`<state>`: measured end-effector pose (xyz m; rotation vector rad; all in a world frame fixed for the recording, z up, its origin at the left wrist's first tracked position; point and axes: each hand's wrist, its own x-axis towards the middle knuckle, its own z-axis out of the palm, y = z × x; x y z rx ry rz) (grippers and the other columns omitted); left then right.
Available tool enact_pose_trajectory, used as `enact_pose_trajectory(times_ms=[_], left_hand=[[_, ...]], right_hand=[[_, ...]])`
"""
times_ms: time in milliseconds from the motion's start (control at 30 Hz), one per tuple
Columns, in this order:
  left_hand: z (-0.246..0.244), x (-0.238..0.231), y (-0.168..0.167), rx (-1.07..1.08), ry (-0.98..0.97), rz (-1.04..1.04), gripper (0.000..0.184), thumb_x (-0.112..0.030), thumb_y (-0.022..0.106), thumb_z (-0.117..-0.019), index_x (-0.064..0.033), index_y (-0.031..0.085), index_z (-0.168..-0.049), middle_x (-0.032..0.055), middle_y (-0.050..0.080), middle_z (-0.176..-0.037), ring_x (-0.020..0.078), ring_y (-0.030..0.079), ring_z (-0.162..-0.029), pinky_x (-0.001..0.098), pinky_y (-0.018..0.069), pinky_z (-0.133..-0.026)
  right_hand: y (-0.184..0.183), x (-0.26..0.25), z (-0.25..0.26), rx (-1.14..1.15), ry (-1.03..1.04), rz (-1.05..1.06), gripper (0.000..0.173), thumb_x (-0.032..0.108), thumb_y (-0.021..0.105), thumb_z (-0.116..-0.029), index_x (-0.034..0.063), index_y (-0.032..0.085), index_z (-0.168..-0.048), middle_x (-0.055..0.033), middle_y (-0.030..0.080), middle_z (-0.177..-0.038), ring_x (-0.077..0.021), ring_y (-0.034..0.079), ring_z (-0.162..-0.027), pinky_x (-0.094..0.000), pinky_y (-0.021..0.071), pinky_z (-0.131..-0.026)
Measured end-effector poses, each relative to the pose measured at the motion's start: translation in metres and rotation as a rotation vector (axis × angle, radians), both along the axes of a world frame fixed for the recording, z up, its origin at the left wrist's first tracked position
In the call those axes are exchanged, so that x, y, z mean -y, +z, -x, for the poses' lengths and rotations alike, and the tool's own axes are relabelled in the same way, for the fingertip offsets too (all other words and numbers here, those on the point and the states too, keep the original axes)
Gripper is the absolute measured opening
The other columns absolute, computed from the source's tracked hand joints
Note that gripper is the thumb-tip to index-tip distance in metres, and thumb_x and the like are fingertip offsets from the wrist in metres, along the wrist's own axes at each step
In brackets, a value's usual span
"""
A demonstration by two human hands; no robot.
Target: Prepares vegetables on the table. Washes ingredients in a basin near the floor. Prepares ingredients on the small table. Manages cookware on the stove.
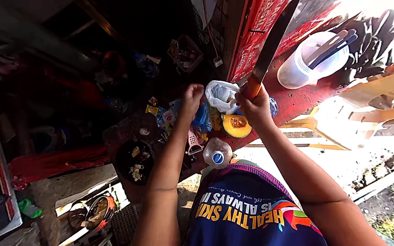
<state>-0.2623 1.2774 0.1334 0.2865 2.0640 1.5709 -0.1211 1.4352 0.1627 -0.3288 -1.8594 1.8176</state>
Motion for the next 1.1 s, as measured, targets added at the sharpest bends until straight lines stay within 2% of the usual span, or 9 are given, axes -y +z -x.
enact_pose_trajectory(times_ms=[300, 400, 533, 600, 700, 767, 833, 967, 1100], left_hand=[[-0.011, 0.012, -0.005, 0.312, 0.034, -0.276, 0.023, -0.011, 0.038, -0.1103, -0.0007, 0.047, -0.129, 0.0079, 0.058, -0.111, 0.0143, 0.065, -0.093, 0.0333, 0.0579, -0.082], [-0.015, 0.017, -0.003, 0.479, 0.081, -0.33, 0.032, -0.021, 0.034, -0.1122, -0.0057, 0.042, -0.139, 0.0092, 0.058, -0.118, 0.0188, 0.064, -0.102, 0.0403, 0.0563, -0.09], [-0.028, 0.021, 0.008, 0.734, -0.006, -0.449, 0.048, -0.046, 0.027, -0.1112, -0.016, 0.041, -0.146, 0.0088, 0.059, -0.128, 0.0228, 0.065, -0.105, 0.0414, 0.0581, -0.085], [-0.035, 0.023, 0.006, 0.802, -0.188, -0.607, 0.058, -0.059, 0.021, -0.1071, -0.0185, 0.051, -0.135, 0.008, 0.068, -0.117, 0.0211, 0.071, -0.096, 0.0364, 0.0622, -0.077], [-0.045, 0.022, -0.01, 0.902, -0.354, -0.884, 0.057, -0.064, 0.037, -0.1019, -0.0185, 0.068, -0.114, 0.006, 0.075, -0.102, 0.0157, 0.074, -0.085, 0.0299, 0.0624, -0.072], [-0.053, 0.02, -0.019, 0.976, -0.349, -0.938, 0.065, -0.067, 0.032, -0.1022, -0.0151, 0.07, -0.11, 0.0083, 0.076, -0.1, 0.0172, 0.074, -0.088, 0.0323, 0.0621, -0.078], [-0.062, 0.021, -0.023, 1.013, -0.293, -0.938, 0.064, -0.062, 0.027, -0.1057, -0.0141, 0.069, -0.11, 0.0098, 0.076, -0.101, 0.0191, 0.074, -0.092, 0.0353, 0.061, -0.084], [-0.081, 0.025, -0.01, 0.977, -0.13, -0.839, 0.041, -0.019, 0.02, -0.1109, -0.0188, 0.06, -0.102, -0.0013, 0.072, -0.091, 0.0098, 0.07, -0.088, 0.0294, 0.057, -0.082], [-0.084, 0.019, -0.022, 1.026, -0.164, -0.882, 0.043, -0.022, 0.019, -0.1113, -0.019, 0.06, -0.104, 0.0, 0.073, -0.094, 0.0109, 0.071, -0.092, 0.0306, 0.0578, -0.083]], right_hand=[[0.052, 0.024, 0.027, -0.313, -0.019, 0.042, 0.018, -0.004, 0.06, -0.0926, 0.0082, 0.053, -0.104, 0.0067, 0.063, -0.089, -0.0018, 0.063, -0.074, -0.0226, 0.0578, -0.068], [0.081, 0.034, 0.027, -0.416, 0.007, 0.153, 0.023, -0.006, 0.061, -0.0914, 0.0134, 0.054, -0.102, 0.0081, 0.065, -0.091, -0.0042, 0.065, -0.076, -0.0257, 0.0606, -0.069], [0.107, 0.041, 0.022, -0.556, 0.076, 0.226, 0.024, -0.006, 0.061, -0.0923, 0.0163, 0.061, -0.101, 0.0056, 0.068, -0.097, -0.0063, 0.068, -0.081, -0.0263, 0.0611, -0.07], [0.111, 0.041, 0.014, -0.567, 0.123, 0.221, 0.025, -0.004, 0.062, -0.0919, 0.0188, 0.063, -0.102, 0.0068, 0.068, -0.099, -0.0054, 0.067, -0.086, -0.0253, 0.0608, -0.075], [0.108, 0.038, -0.008, -0.506, 0.184, 0.242, 0.026, 0.001, 0.065, -0.0879, 0.022, 0.063, -0.102, 0.0079, 0.067, -0.096, -0.0055, 0.067, -0.087, -0.0249, 0.06, -0.078], [0.105, 0.034, -0.022, -0.457, 0.203, 0.233, 0.024, 0.008, 0.072, -0.0855, 0.0265, 0.066, -0.1, 0.0112, 0.068, -0.092, -0.0018, 0.067, -0.083, -0.0204, 0.0592, -0.073], [0.103, 0.032, -0.031, -0.462, 0.217, 0.248, 0.023, 0.012, 0.077, -0.0844, 0.0271, 0.068, -0.1, 0.0119, 0.069, -0.088, 0.0, 0.066, -0.077, -0.0182, 0.0585, -0.069], [0.102, 0.034, -0.036, -0.521, 0.251, 0.252, 0.021, 0.01, 0.076, -0.0854, 0.0246, 0.069, -0.099, 0.0108, 0.069, -0.088, -0.0005, 0.067, -0.077, -0.0182, 0.0588, -0.07], [0.102, 0.037, -0.026, -0.519, 0.246, 0.242, 0.024, 0.009, 0.077, -0.0847, 0.0247, 0.07, -0.1, 0.0104, 0.07, -0.09, -0.0015, 0.068, -0.08, -0.0202, 0.0603, -0.073]])
